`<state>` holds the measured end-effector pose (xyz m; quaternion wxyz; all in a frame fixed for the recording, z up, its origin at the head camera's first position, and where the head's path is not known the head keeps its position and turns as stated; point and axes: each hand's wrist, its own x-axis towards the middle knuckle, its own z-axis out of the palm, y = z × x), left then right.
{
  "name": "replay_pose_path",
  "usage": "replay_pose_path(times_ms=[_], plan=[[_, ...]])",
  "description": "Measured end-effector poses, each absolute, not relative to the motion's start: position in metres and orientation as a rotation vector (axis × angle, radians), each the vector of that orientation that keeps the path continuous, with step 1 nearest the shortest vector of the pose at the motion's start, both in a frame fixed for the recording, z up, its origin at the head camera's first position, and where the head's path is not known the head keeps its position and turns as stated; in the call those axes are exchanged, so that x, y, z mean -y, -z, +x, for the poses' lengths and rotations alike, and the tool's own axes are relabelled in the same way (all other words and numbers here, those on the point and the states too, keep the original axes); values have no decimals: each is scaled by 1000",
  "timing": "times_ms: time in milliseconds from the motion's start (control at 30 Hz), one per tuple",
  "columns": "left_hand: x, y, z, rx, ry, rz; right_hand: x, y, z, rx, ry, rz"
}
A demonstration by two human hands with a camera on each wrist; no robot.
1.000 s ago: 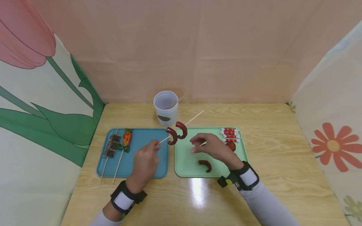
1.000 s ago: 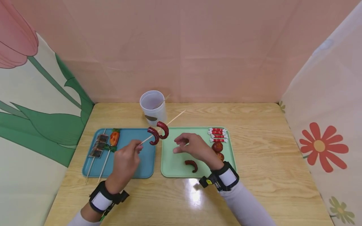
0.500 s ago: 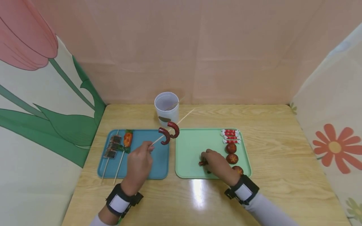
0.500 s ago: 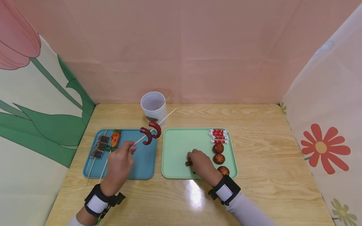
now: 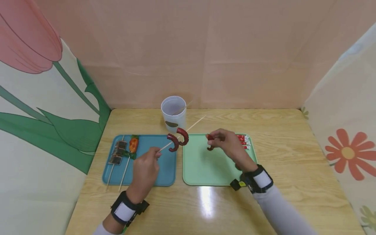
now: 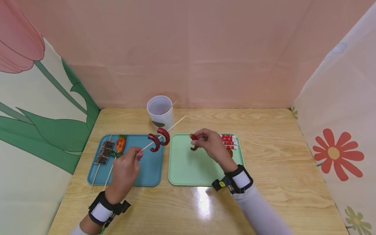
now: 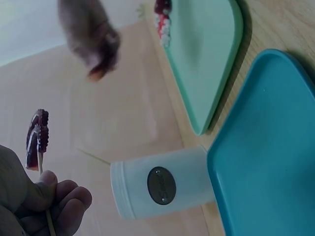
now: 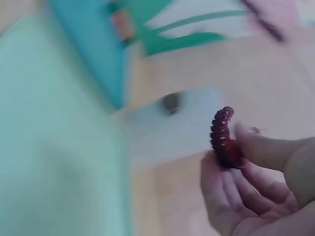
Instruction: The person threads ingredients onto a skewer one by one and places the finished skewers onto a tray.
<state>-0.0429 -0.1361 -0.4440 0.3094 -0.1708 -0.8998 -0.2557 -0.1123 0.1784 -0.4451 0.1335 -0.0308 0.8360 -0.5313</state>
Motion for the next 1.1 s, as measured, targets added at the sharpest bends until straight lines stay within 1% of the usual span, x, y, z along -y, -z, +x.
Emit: replay_pose_path(times_ms=[133,233,333,600,967,1100], plan=[[133,445,-42,2387,689,-486,-179,412,-128,-2152,1956,0],[131,443,-41,2405,698,-494,-179,395,-134,-2082,2056,14],[130,442,-40,2421,693,-491,-178,386,-136,-2049,2085,6],[128,439,-41,2432,688,-487,-174,380,-137,-1965,2148,-54],[126,436,-41,2423,673,-502,-176,375,-135,-1846,2175,-57],[123,436,-41,2388,636,-523,-173,374,-133,-1825,2161,-18]])
